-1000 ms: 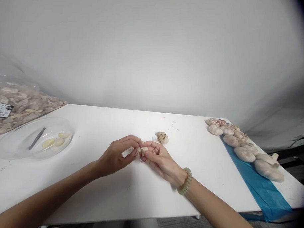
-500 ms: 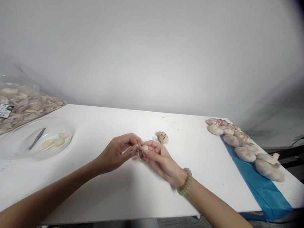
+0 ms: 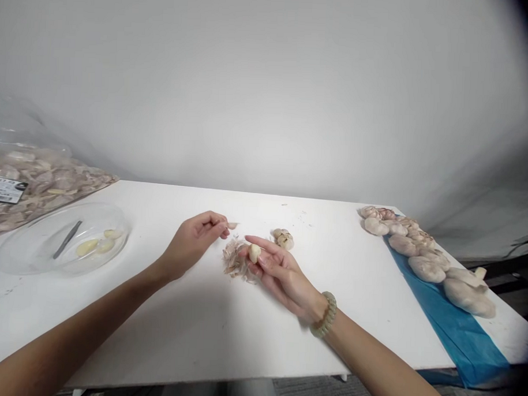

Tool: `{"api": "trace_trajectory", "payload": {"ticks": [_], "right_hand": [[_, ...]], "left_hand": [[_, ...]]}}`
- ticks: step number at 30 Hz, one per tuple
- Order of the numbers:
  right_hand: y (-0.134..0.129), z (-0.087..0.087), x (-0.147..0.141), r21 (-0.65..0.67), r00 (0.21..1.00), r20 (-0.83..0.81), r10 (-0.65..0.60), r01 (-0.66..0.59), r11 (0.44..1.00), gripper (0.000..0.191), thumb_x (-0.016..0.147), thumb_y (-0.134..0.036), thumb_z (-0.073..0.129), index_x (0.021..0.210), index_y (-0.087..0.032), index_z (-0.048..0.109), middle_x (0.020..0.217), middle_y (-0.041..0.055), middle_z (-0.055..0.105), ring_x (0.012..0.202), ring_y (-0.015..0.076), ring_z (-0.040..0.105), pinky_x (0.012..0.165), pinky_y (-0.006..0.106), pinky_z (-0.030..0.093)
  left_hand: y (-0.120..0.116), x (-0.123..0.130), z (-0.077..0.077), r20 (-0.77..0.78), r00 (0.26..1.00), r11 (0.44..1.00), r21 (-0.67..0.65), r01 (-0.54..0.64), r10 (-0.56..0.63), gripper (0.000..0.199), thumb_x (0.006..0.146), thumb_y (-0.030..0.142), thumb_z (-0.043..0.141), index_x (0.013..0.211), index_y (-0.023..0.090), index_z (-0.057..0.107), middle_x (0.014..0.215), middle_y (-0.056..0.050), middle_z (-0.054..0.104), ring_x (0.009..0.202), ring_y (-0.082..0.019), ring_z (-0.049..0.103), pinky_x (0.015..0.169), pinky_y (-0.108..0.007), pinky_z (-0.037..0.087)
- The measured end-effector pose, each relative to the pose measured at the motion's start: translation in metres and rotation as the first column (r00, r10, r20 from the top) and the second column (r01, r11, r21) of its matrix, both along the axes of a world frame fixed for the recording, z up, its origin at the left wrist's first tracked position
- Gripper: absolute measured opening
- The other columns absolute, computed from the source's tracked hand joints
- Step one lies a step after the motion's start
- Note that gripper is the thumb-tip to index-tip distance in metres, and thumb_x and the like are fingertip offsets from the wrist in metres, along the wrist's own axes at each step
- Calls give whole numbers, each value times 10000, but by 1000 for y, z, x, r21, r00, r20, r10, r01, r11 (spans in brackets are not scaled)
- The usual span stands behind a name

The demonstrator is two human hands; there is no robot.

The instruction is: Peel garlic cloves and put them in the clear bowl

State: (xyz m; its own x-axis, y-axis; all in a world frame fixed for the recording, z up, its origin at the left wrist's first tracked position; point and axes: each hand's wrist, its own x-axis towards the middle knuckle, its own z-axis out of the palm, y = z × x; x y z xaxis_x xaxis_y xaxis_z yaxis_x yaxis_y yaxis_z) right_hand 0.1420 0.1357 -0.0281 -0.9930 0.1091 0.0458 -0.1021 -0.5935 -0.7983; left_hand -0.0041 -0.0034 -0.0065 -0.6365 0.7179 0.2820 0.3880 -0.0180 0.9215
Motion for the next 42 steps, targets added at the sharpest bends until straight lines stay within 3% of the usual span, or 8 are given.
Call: {"api": "trace_trajectory", "payload": {"ticks": [6,10,13,17,23,33,39,42], "right_hand": [[0,1,0,79,999,26,-39,37,996,365,784,-254,631,1136,-189,561,1082,83,621,845,120,563,742,253,447],[0,1,0,133,997,15,-69,67,989,321,794,-257,618,1107,-195,579,1050,74,636,825,113,573,739,243,456],[-1,0,-1,176,993,24,-116,110,978,297,790,-262,623,1078,-196,595,984,60,654,876,133,595,801,270,464],[-1,-3,-1,206,985,58,-160,145,968,310,762,-282,652,1055,-191,608,933,50,669,860,150,622,834,310,468],[-3,-4,-1,243,987,88,-132,107,964,330,763,-305,647,1068,-186,607,934,63,673,798,145,624,766,303,473],[-2,-5,-3,218,989,79,-125,105,970,317,759,-308,655,1047,-183,616,804,34,680,684,133,624,672,276,466],[-2,-4,-4,188,991,86,-107,89,978,281,817,-369,574,1000,-166,638,913,73,667,809,149,616,691,256,456],[-2,-4,-5,184,993,80,-82,66,981,286,836,-372,546,996,-151,633,921,84,660,798,148,609,680,259,446]], "left_hand": [[0,7,-12,-373,926,976,-218,-31,-53,131,808,215,551,697,159,592,733,-4,610,687,-120,547,608,-232,412],[3,7,-22,-443,886,977,-210,46,-137,129,819,137,514,747,167,618,776,-13,618,724,-126,566,658,-242,441],[4,9,-23,-477,870,988,-141,66,-127,181,860,162,461,950,188,616,918,-48,614,824,-149,575,738,-279,466],[2,16,-14,-484,875,1000,-11,14,-18,252,869,215,478,1113,206,542,1014,-69,569,860,-152,548,777,-310,467],[-1,25,-6,-448,876,984,-66,167,-179,209,788,244,615,989,204,570,986,-58,508,919,-166,499,795,-292,442],[1,23,-9,-376,901,975,-47,215,-217,57,819,171,551,790,177,600,887,-52,564,840,-155,541,760,-294,460],[1,20,-12,-317,938,990,-5,143,-137,75,791,138,588,730,166,620,789,-30,617,747,-131,577,698,-259,468],[2,21,-12,-342,935,994,17,105,-93,106,746,198,658,843,175,625,859,-39,622,748,-131,565,687,-260,467]]}}
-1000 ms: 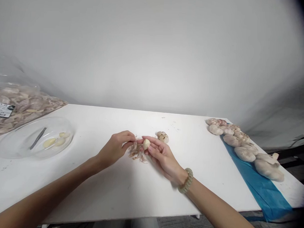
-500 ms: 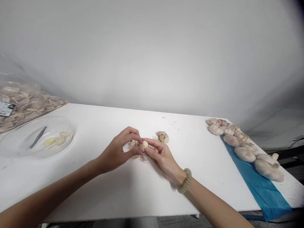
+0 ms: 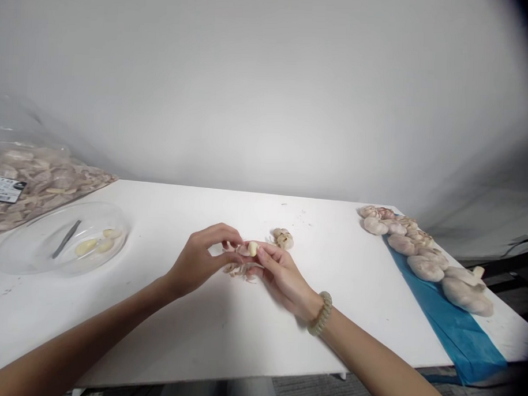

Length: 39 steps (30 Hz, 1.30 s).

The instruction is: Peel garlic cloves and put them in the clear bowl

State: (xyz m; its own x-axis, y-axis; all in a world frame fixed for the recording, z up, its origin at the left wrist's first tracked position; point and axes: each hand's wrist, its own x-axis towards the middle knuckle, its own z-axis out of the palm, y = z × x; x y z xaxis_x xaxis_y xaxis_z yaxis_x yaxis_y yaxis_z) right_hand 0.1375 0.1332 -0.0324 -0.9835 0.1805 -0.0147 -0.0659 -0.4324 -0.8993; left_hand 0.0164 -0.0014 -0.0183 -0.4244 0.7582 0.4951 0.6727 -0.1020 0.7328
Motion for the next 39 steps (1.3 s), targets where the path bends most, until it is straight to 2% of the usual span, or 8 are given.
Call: {"api": "trace_trajectory", "payload": {"ticks": [3,6,10,15,21,25,33,39], "right_hand": [[-1,0,0,-17,1000,15,10,-10,1000,301,828,-387,553,993,-146,627,941,94,651,786,149,599,704,281,439],[-2,-1,0,-38,999,25,27,-26,999,299,827,-388,554,984,-145,628,961,98,640,784,143,588,721,289,428],[-4,-1,-1,-84,998,23,52,-50,995,261,841,-358,546,918,-124,631,889,84,622,701,105,547,640,245,391],[-4,-2,-1,-240,999,25,30,-23,971,147,797,-264,624,821,-118,619,711,8,542,605,62,444,594,204,350],[-3,-2,-1,-320,999,15,35,-29,947,165,782,-200,634,931,-133,604,802,25,558,668,79,475,636,208,373],[-3,-3,-1,-332,999,0,50,-47,942,108,812,-224,602,844,-121,593,753,17,546,645,69,476,612,199,366],[-4,-4,-1,-330,997,44,60,-42,943,178,826,-292,585,769,-125,565,731,16,549,653,70,496,597,196,382],[-4,-5,-1,-338,997,38,66,-50,940,183,854,-290,544,787,-122,572,694,10,533,624,64,484,540,173,354]], "left_hand": [[1,2,0,-47,999,1000,21,13,-12,257,705,238,702,933,180,600,917,-50,609,750,-132,548,663,-260,460],[2,5,0,-77,996,998,44,52,-49,159,742,204,664,885,172,600,904,-51,601,776,-135,546,654,-251,449],[2,6,-1,-46,997,998,19,68,-67,33,803,146,579,823,162,598,828,-31,602,757,-121,555,673,-239,443],[0,8,0,-25,999,999,-33,39,-40,64,798,110,570,761,159,587,744,0,599,702,-101,546,646,-211,424],[1,7,-1,-8,1000,997,-78,10,-10,80,810,105,541,761,162,568,739,7,580,695,-97,525,642,-208,410],[1,6,-2,28,999,997,-78,26,-24,91,822,106,514,780,169,564,774,4,590,731,-103,538,685,-214,422],[1,6,-1,71,996,995,-78,65,-59,75,826,133,516,789,170,570,783,2,602,741,-103,552,686,-218,433],[0,7,2,263,962,993,-76,93,-70,71,826,229,556,819,168,589,822,-16,624,807,-121,583,734,-230,472]]}}
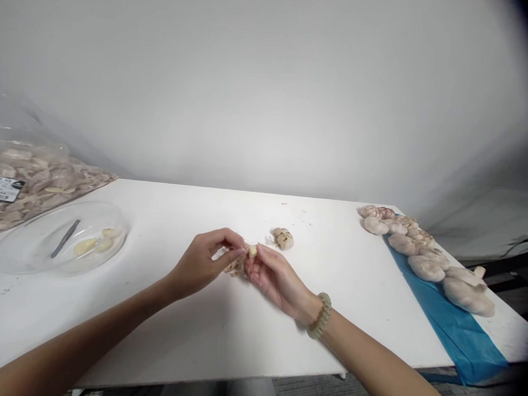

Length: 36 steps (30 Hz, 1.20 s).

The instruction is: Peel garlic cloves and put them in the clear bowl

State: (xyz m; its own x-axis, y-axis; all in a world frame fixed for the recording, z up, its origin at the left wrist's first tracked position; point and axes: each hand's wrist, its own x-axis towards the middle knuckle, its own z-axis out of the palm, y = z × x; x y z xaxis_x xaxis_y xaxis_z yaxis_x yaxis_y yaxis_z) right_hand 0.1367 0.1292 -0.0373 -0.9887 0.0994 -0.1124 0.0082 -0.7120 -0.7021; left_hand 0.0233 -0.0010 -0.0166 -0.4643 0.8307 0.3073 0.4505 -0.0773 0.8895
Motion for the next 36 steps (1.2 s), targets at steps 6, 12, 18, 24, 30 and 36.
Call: {"api": "trace_trajectory", "payload": {"ticks": [6,12,18,24,30,36], "right_hand": [[2,-1,-2,-58,999,22,-23,25,998,247,862,-344,519,756,-124,559,666,3,504,582,62,429,517,168,328],[2,0,-2,-74,998,33,-61,63,995,231,838,-352,549,745,-141,545,631,-15,439,553,69,364,487,169,289],[-4,2,-1,-57,999,28,-25,26,998,224,840,-346,553,767,-135,532,658,-21,410,573,66,347,505,171,278],[-9,3,1,-4,999,42,26,-26,1000,218,838,-369,549,783,-161,519,666,-23,422,588,81,360,550,210,310],[-8,6,2,85,999,24,29,-31,996,232,843,-353,548,739,-150,501,677,-13,439,598,80,362,540,216,273],[-7,6,3,249,999,-41,0,10,968,216,839,-360,552,807,-148,523,643,-22,433,565,78,327,529,231,230]], "left_hand": [[1,-2,-3,15,997,997,-37,-74,75,103,778,250,622,860,190,605,784,8,637,752,-115,601,694,-213,490],[3,-2,-11,-337,936,994,-3,-109,101,148,788,198,605,932,194,635,974,-31,621,911,-149,568,803,-261,454],[4,5,-12,-384,903,977,157,-145,195,124,760,207,645,878,175,622,901,-40,618,855,-144,576,753,-256,469],[3,13,-8,-331,914,966,184,-182,236,55,773,196,625,823,174,617,842,-31,648,809,-147,596,729,-258,481],[2,11,-5,-164,944,958,74,-277,286,72,782,249,613,809,189,643,783,-6,666,717,-131,600,682,-236,484],[3,9,-3,-2,977,977,9,-213,213,82,775,264,624,804,193,651,803,-9,659,755,-135,592,682,-235,468]]}}
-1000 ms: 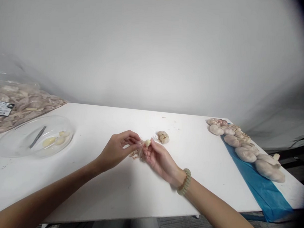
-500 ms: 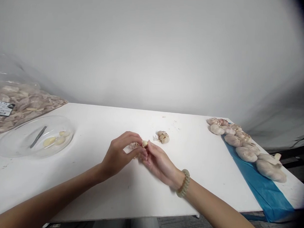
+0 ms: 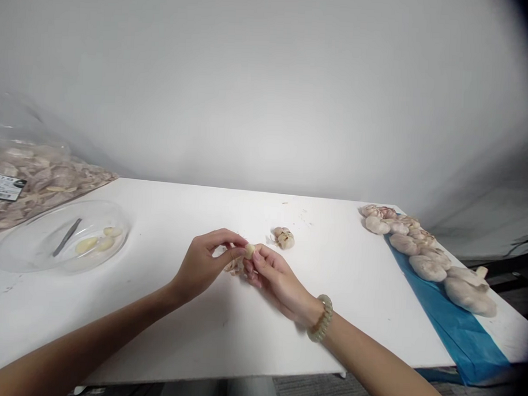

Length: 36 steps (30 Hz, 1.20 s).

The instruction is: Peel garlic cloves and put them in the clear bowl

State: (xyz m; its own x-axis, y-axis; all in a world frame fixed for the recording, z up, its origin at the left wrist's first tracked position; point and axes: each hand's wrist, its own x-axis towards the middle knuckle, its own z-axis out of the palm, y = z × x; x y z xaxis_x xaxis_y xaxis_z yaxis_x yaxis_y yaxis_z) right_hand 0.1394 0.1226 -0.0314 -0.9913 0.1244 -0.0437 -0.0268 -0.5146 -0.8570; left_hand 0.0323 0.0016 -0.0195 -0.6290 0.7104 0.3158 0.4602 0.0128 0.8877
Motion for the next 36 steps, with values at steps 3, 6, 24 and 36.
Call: {"api": "trace_trajectory", "payload": {"ticks": [3,6,24,36], "right_hand": [[0,1,0,60,1000,-16,-4,5,998,229,829,-375,562,837,-149,534,639,-26,433,552,75,321,524,237,221],[1,3,0,93,1000,-11,-11,12,996,246,816,-397,572,847,-155,540,634,-32,425,539,72,313,520,242,218],[2,4,0,170,999,-16,-32,34,985,302,776,-430,607,884,-157,538,600,-45,430,527,80,321,523,255,219],[2,3,1,190,999,-11,-40,42,981,291,773,-422,613,894,-163,554,591,-46,428,526,83,319,515,250,231]], "left_hand": [[0,0,0,56,998,1000,-11,2,-1,95,769,283,631,787,190,643,779,-7,651,748,-136,587,680,-243,459],[-1,0,1,77,997,1000,-16,-10,11,106,761,289,637,783,185,640,781,-12,650,755,-142,586,696,-258,456],[-2,0,4,67,998,1000,-7,-17,17,50,753,225,633,764,178,645,786,-20,652,752,-146,588,710,-267,463],[-3,-2,3,35,999,1000,-7,-4,4,66,776,226,602,740,179,631,779,-14,639,751,-143,580,708,-261,448]]}}
